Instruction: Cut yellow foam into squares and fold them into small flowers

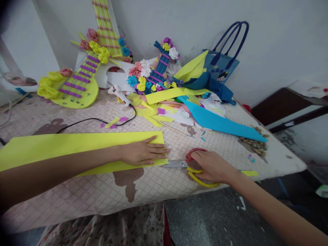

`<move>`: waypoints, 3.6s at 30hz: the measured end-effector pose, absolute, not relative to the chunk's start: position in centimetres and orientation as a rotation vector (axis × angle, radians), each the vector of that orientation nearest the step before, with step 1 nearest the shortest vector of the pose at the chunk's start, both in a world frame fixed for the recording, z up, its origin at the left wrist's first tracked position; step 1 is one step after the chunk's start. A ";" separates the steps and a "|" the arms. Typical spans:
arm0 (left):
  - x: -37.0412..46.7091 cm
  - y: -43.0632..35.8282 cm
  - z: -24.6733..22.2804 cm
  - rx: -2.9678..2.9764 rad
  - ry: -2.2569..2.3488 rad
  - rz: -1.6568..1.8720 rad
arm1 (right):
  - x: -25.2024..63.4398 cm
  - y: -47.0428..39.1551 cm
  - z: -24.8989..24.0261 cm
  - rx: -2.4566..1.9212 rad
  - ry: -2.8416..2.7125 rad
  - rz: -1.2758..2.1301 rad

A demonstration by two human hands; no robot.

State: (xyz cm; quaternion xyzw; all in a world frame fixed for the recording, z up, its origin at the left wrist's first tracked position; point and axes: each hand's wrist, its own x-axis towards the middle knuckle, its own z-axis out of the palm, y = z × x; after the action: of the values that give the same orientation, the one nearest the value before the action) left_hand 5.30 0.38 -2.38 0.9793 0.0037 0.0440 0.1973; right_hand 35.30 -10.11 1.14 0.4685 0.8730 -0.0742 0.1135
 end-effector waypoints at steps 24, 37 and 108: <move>5.4 0.3 -2.4 2.707 0.029 0.167 | 34.4 -10.1 1.4 1.456 2.544 -0.227; 5.4 0.6 -2.8 2.750 -0.011 0.166 | 35.1 -10.2 1.1 1.421 2.537 -0.226; 5.6 0.7 -2.9 2.754 -0.034 0.184 | 31.8 -10.5 1.4 1.458 2.551 -0.186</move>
State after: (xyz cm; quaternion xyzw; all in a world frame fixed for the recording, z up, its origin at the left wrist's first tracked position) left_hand 5.59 0.73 -2.93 0.9796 -0.0120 0.0653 0.1897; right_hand 31.80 -10.48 1.36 0.4929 0.8622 -0.0628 0.0985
